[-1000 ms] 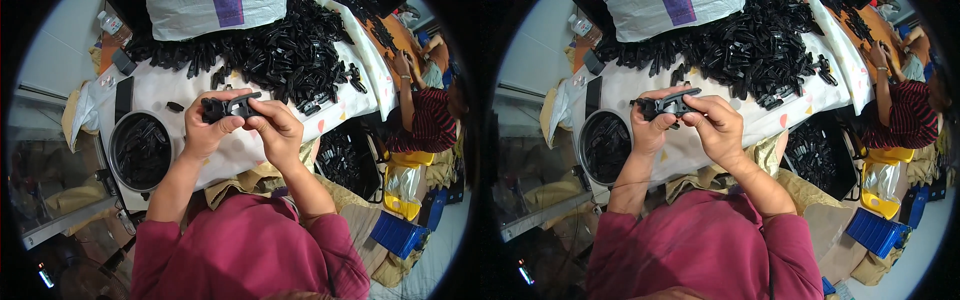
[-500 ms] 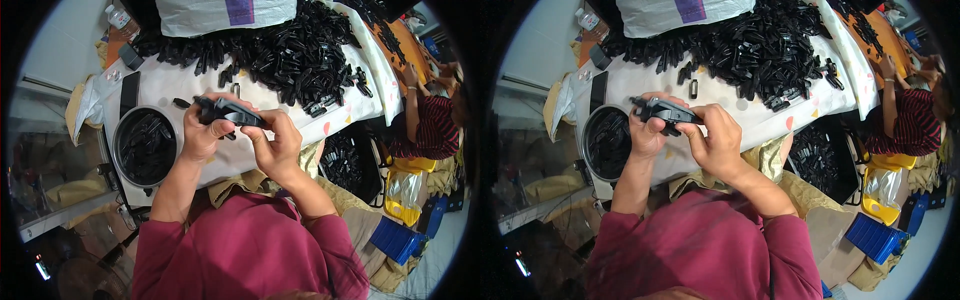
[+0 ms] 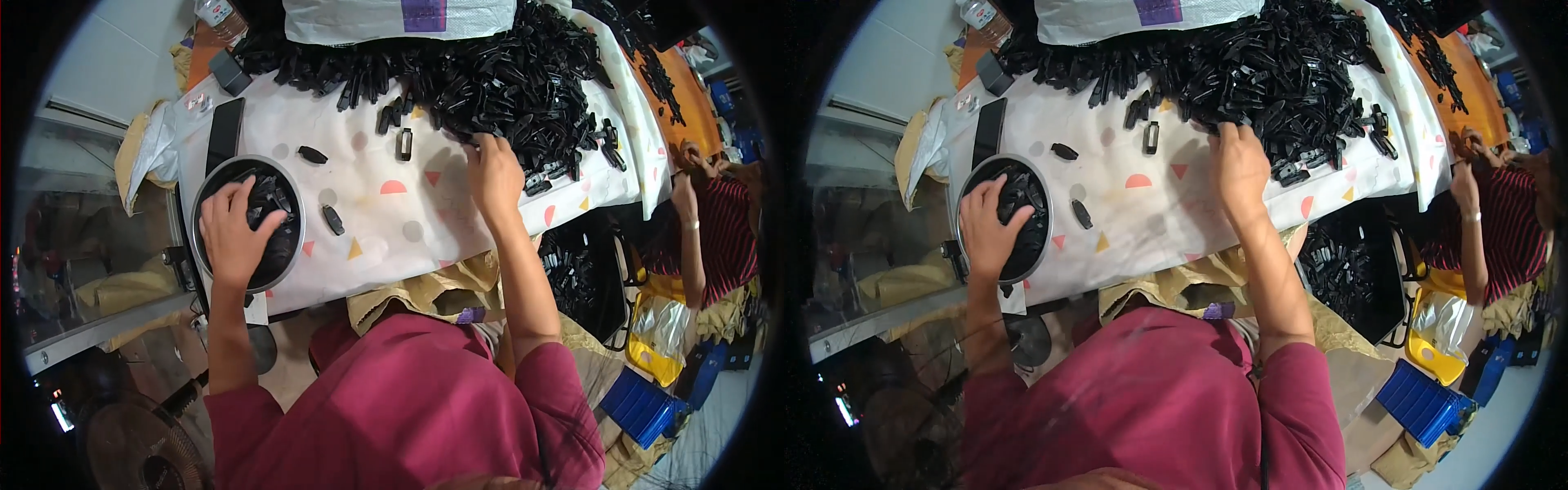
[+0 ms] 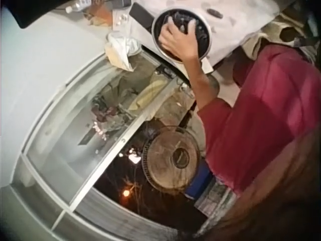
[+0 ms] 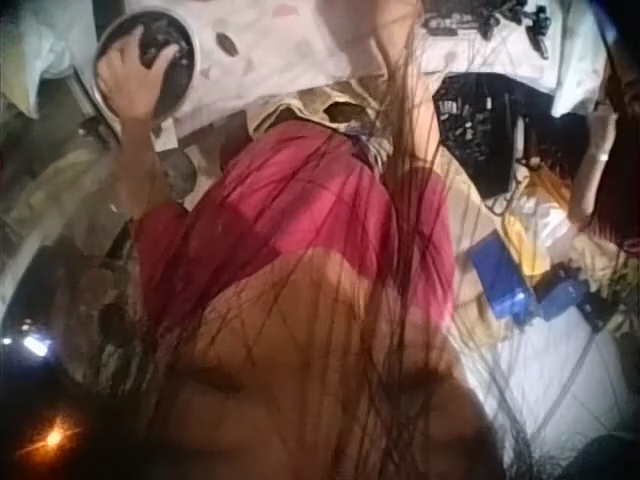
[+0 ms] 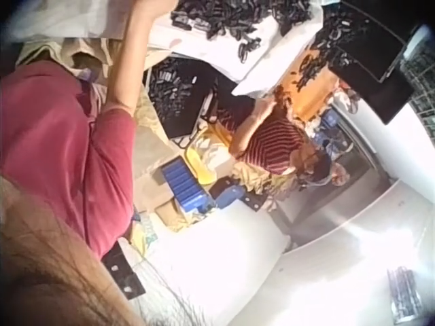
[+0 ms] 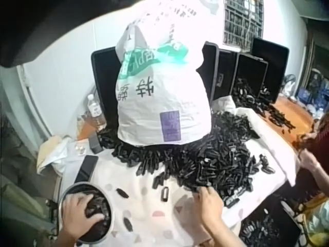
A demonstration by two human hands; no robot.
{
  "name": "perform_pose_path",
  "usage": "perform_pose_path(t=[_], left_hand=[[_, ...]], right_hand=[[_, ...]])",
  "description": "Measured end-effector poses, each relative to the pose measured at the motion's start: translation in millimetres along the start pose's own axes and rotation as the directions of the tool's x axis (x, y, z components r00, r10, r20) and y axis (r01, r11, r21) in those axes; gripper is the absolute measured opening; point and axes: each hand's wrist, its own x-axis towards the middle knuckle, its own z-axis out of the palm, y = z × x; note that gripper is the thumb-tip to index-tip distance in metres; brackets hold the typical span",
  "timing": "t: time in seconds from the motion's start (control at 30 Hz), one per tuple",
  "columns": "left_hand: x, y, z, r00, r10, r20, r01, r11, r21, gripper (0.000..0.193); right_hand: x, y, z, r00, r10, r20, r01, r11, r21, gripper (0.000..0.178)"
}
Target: Assembling or inspecting black plastic components at a manufacturing workbench.
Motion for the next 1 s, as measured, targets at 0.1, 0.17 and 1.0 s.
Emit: perform_pose_path(t=[0.1,0.17,1.0], left_hand=[[-3.0,1.7,6.5,0.988,0.115,-0.107,-0.114,0.993,0.02,0.062],[-2.0,0.7,9.6,0.978,0.166,-0.127,-0.169,0.986,-0.012,0.065],[192.7,101.2,107.1,0.985,-0.051,0.165,0.078,0.984,-0.163,0.022]], right_hand=[[18.9,-5.7,6.6,0.999,-0.026,-0.032,0.025,0.999,-0.034,0.022],[28.3,-11.2,22.7,0.988,-0.154,-0.024,0.154,0.988,-0.025,0.021],[-0.6,-38.3,-12.4,0.999,-0.009,0.042,-0.008,0.921,0.389,0.026]])
